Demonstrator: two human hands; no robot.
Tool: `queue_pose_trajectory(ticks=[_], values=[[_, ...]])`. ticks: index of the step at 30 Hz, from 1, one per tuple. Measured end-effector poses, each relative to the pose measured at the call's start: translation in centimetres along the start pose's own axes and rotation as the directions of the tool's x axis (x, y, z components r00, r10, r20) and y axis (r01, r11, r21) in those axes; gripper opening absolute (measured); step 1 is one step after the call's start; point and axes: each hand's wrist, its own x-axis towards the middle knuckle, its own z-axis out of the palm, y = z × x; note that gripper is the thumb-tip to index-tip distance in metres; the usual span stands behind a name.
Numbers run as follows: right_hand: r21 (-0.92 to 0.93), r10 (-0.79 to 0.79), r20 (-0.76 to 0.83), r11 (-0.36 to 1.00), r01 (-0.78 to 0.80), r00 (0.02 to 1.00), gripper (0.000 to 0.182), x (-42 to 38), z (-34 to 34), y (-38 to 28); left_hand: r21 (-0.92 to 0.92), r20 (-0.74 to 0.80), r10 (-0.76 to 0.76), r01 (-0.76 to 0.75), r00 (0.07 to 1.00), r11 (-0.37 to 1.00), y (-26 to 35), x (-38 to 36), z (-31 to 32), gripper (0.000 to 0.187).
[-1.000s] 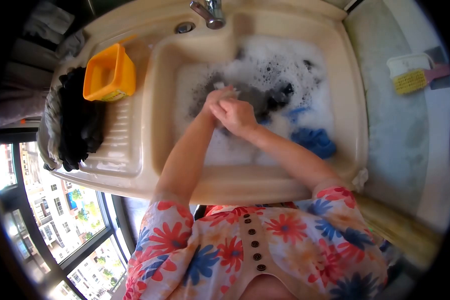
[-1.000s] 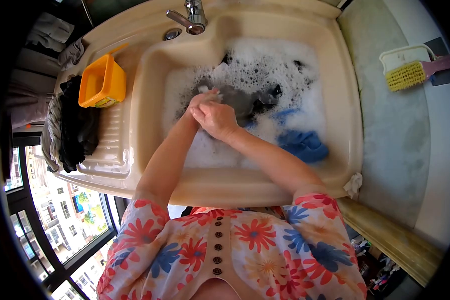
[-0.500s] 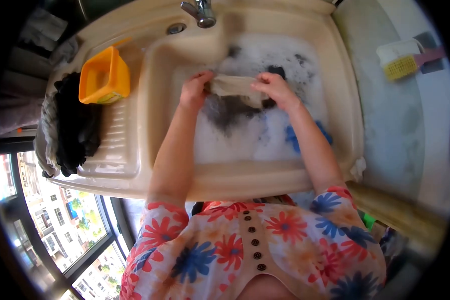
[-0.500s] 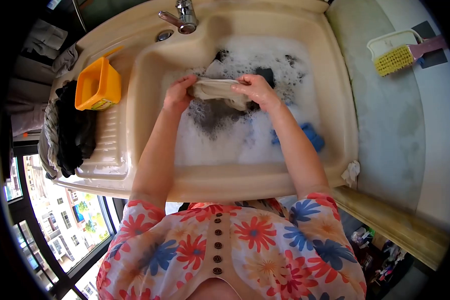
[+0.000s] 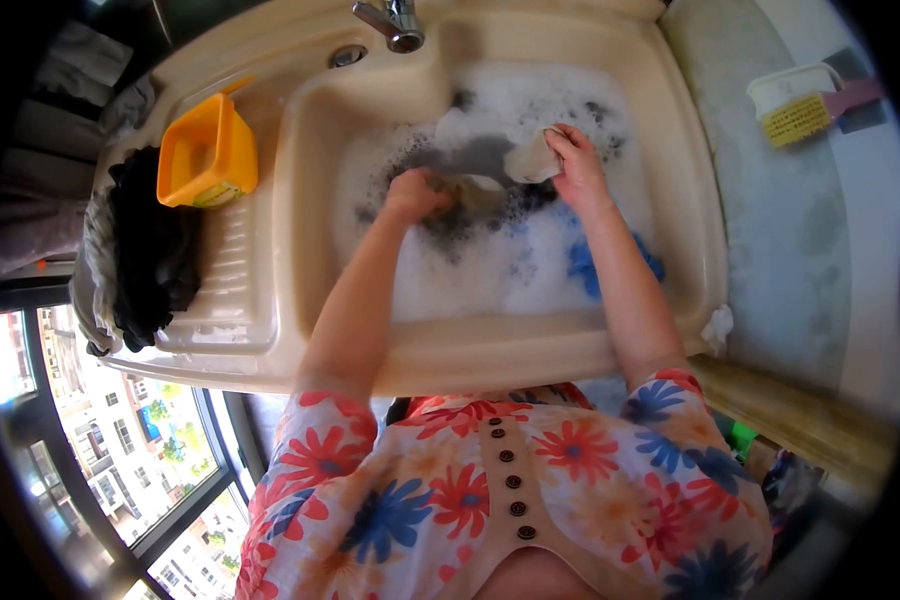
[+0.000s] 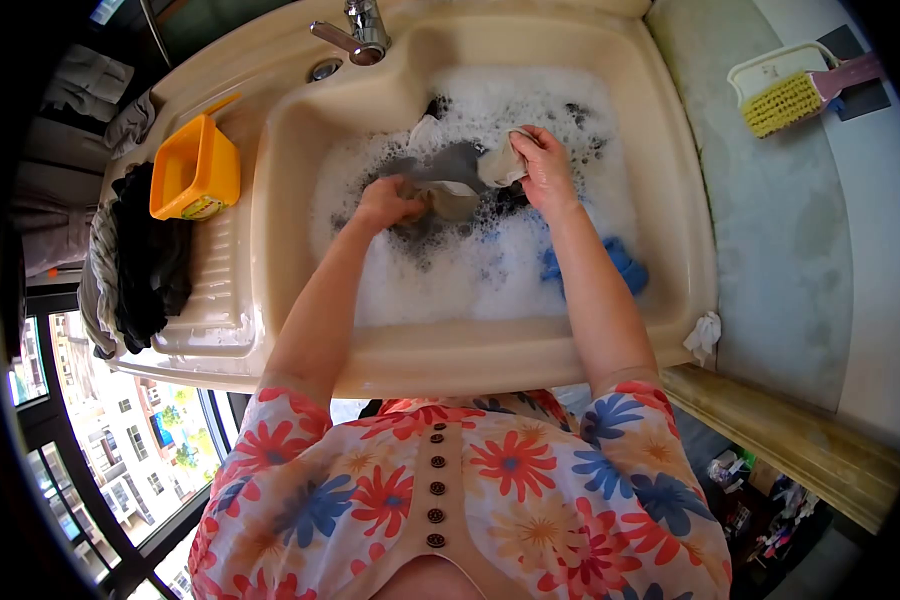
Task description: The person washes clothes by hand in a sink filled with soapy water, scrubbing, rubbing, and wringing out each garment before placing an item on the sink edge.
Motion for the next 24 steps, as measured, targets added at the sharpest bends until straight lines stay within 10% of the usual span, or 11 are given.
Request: queue_pose_trajectory(ticks=[8,12,14,17,21,22,23,24], values=[[0.225,0.036,0.109,0.973,-0.060,0.993,0.015,0.2,-0.4,-1.7,-0.251,0.207,-0.153,0.203,0.966,0.946,-0.4,0.8,-1.9,0.030],[0.240,0.102,0.212,0.959,-0.153,0.972,0.013,-0.7,1.1,-2.9,0.315,-0.069,0.199,-0.168,0.978,0.934,0.3,-0.3,-1.6,0.030],[0.157,0.143,0.273,0.969,-0.190,0.951,0.013,-1.3,1.8,-2.9,0.668,-0.271,0.550,-0.257,0.790,0.699,2.5,-1.4,0.3,0.032],[-0.191,0.220,0.415,0.970,-0.152,0.883,0.016,-2.4,2.7,-2.9,0.603,-0.142,0.534,-0.355,0.833,0.714,3.0,-0.9,4.4,0.032],[-0.717,0.430,0.571,0.676,0.171,0.699,0.026,-3.5,3.5,-1.3,0.330,0.202,0.068,-0.133,0.977,0.934,4.4,-1.5,0.8,0.032],[-0.782,0.391,0.601,0.468,0.412,0.697,0.025,-2.7,2.1,1.7,0.292,0.205,0.036,-0.097,0.978,0.952,2.4,-0.1,0.0,0.032],[-0.952,0.632,0.301,0.160,0.260,0.714,0.028,-3.3,2.7,2.5,0.255,0.211,0.007,-0.062,0.977,0.965,0.6,0.8,-0.7,0.031],[-0.907,0.596,0.361,0.046,0.418,0.717,0.028,-3.5,2.0,4.7,0.091,0.178,-0.045,0.029,0.983,0.995,-0.8,1.0,-1.2,0.031]])
